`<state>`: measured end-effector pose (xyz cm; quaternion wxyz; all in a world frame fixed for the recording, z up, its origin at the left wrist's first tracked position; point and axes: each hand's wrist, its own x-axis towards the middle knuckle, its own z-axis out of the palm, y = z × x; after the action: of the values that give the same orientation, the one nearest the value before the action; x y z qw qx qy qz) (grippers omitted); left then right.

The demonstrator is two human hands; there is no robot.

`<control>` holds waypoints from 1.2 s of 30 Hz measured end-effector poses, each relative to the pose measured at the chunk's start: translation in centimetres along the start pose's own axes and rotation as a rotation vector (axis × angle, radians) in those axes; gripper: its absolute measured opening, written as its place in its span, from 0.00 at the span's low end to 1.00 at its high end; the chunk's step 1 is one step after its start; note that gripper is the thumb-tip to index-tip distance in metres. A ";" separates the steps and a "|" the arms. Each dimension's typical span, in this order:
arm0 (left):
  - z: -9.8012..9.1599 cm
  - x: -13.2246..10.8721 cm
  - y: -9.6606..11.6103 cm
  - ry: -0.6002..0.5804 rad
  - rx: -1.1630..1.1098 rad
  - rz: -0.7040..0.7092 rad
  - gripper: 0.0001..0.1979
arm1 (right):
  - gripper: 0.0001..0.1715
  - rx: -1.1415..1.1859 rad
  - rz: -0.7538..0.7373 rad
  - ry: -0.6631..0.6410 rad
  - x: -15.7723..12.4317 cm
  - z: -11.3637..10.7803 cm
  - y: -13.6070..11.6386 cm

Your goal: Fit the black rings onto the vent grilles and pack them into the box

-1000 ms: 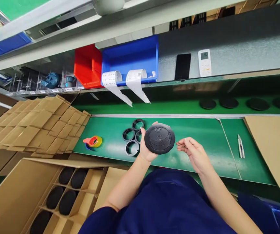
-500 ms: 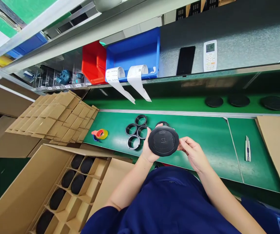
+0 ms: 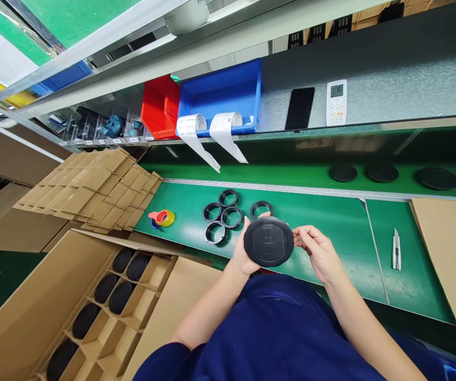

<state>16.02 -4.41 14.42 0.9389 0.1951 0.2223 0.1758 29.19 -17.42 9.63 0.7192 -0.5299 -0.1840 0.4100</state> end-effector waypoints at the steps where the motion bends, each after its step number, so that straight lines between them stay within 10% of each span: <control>1: 0.1 -0.1 -0.1 0.007 0.004 -0.004 0.26 | 0.19 -0.001 -0.015 -0.006 -0.1 -0.1 -0.1; 21: -0.1 -0.7 -0.8 0.050 -0.012 -0.069 0.27 | 0.20 -0.943 -0.719 -0.202 -0.2 0.6 -0.9; 36: -1.4 -0.8 -0.8 0.056 -0.064 -0.193 0.32 | 0.27 -0.487 -0.341 -0.237 1.3 1.5 -0.7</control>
<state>14.83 -5.02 13.23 0.9507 0.1377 0.2606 0.0968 29.24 -15.55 10.64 0.6030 -0.5965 -0.4456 0.2864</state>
